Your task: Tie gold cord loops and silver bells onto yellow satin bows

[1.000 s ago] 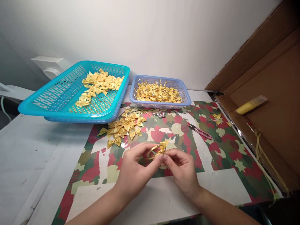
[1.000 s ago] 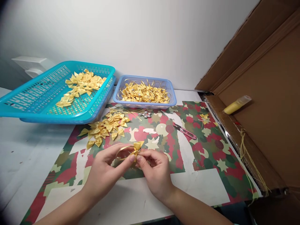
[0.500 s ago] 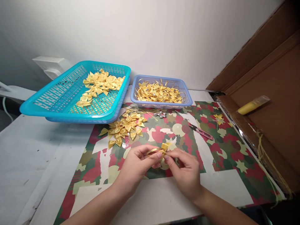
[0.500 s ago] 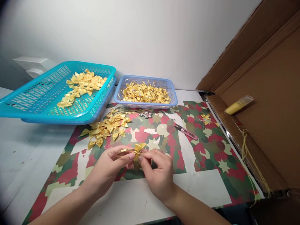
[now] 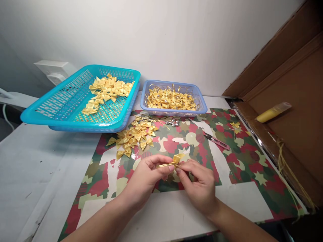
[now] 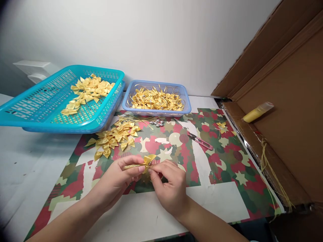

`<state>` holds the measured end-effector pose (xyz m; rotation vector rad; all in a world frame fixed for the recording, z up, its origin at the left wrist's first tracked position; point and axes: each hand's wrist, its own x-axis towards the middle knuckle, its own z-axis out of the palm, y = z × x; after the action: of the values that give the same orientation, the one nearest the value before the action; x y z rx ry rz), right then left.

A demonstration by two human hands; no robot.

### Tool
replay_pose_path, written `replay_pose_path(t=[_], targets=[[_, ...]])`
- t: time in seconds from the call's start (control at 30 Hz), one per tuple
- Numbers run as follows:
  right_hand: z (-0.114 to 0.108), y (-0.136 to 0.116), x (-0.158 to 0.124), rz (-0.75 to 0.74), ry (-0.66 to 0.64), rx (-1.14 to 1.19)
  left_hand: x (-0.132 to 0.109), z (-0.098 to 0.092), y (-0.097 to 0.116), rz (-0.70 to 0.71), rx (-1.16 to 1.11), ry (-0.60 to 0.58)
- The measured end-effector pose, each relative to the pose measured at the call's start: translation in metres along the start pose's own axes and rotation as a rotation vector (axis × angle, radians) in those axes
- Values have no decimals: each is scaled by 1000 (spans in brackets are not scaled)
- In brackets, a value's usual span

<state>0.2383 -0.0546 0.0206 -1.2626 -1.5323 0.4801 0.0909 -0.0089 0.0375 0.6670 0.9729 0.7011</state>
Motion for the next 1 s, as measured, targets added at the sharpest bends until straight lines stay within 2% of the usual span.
replay_pose_path(t=[0.3, 0.53, 0.67, 0.77, 0.87, 0.93, 1.0], targets=[[-5, -1, 4, 1, -60, 7, 0, -2, 5, -16, -52, 46], [-1, -1, 3, 56, -79, 34, 2, -1, 2, 19, 68, 6], [-15, 5, 9, 52, 22, -28, 1, -3, -1, 207, 297, 30], [-27, 11, 18, 78, 81, -33, -2, -6, -3, 425, 637, 88], [-31, 12, 26, 13, -76, -38, -4, -6, -4, 656, 946, 129], [-28, 10, 29, -45, -223, -56, -4, -6, -4, 760, 1051, 141], [-24, 9, 30, -81, -309, -84, -4, -5, -5, 822, 1110, 149]])
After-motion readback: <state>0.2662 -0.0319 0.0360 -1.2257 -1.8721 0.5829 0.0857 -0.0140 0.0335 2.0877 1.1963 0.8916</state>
